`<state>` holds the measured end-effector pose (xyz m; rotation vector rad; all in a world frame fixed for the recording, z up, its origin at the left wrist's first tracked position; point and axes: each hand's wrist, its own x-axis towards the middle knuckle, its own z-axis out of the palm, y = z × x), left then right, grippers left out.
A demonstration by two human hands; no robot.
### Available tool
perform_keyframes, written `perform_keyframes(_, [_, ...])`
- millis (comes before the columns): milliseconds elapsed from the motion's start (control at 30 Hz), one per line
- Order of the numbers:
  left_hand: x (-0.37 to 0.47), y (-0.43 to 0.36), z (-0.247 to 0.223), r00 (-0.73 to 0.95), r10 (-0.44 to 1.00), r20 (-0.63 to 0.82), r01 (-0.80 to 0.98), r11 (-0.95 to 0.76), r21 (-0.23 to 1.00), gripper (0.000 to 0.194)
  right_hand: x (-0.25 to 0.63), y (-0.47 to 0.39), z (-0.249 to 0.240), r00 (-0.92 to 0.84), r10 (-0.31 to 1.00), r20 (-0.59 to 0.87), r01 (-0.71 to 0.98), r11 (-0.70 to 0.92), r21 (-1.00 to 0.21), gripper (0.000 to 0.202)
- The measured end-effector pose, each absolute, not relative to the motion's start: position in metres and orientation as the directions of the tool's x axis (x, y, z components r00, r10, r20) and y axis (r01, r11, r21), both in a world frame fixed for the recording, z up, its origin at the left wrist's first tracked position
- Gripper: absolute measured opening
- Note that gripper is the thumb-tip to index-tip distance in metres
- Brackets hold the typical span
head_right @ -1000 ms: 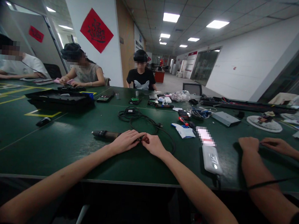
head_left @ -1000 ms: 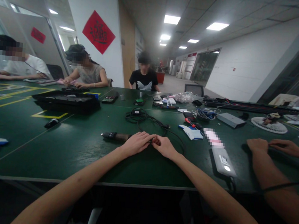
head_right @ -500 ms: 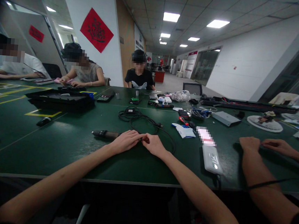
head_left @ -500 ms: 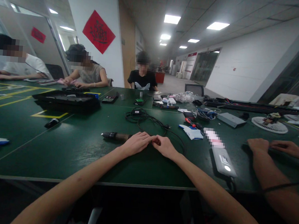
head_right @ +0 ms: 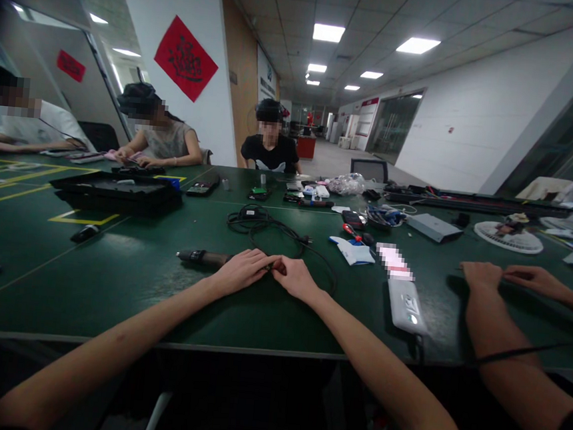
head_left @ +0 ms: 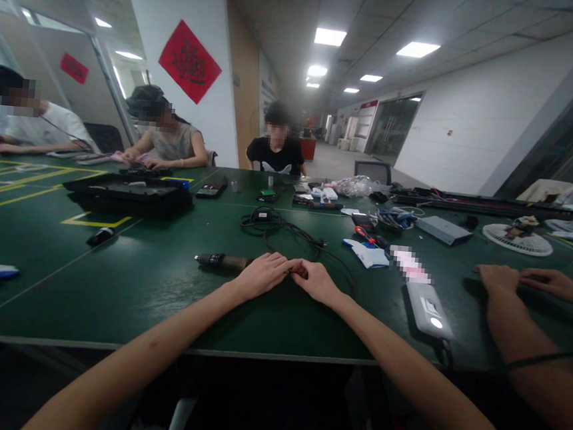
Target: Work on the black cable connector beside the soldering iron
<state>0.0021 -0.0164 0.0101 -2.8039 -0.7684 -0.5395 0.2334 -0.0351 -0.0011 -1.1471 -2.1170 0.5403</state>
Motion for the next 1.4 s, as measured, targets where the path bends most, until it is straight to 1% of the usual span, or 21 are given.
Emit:
perform_keyframes(100, [0.002, -0.0168, 0.0106, 0.79, 0.459, 0.407, 0.529, -0.845, -0.075, 0.056, 0.2334, -0.0357, 0.0, -0.397, 0.85, 0.347, 0.571, 0.525, -0.632, 0.011])
perform_keyframes(267, [0.0006, -0.0151, 0.0096, 0.822, 0.426, 0.377, 0.489, -0.869, -0.083, 0.058, 0.2336, -0.0362, 0.0007, -0.399, 0.846, 0.353, 0.576, 0.531, -0.622, 0.01])
perform_keyframes(433, [0.0018, -0.0152, 0.0087, 0.79, 0.46, 0.405, 0.53, -0.845, -0.074, 0.057, 0.2333, -0.0358, 0.0007, -0.404, 0.846, 0.347, 0.561, 0.529, -0.637, 0.008])
perform_keyframes(600, [0.0004, -0.0148, 0.0082, 0.809, 0.435, 0.396, 0.503, -0.861, -0.082, 0.06, 0.2324, -0.036, 0.0006, -0.393, 0.852, 0.346, 0.573, 0.521, -0.633, 0.009])
perform_keyframes(767, [0.0008, -0.0141, 0.0069, 0.79, 0.46, 0.405, 0.534, -0.841, -0.086, 0.057, 0.2323, -0.0363, 0.0017, -0.399, 0.853, 0.335, 0.569, 0.517, -0.64, 0.01])
perform_keyframes(933, [0.0, -0.014, 0.0067, 0.804, 0.44, 0.401, 0.509, -0.857, -0.08, 0.06, 0.2321, -0.0363, 0.0024, -0.402, 0.849, 0.344, 0.567, 0.525, -0.634, 0.01])
perform_keyframes(1400, [0.001, -0.0143, 0.008, 0.799, 0.45, 0.399, 0.519, -0.851, -0.077, 0.057, 0.2325, -0.0362, 0.0006, -0.402, 0.847, 0.347, 0.569, 0.528, -0.63, 0.011])
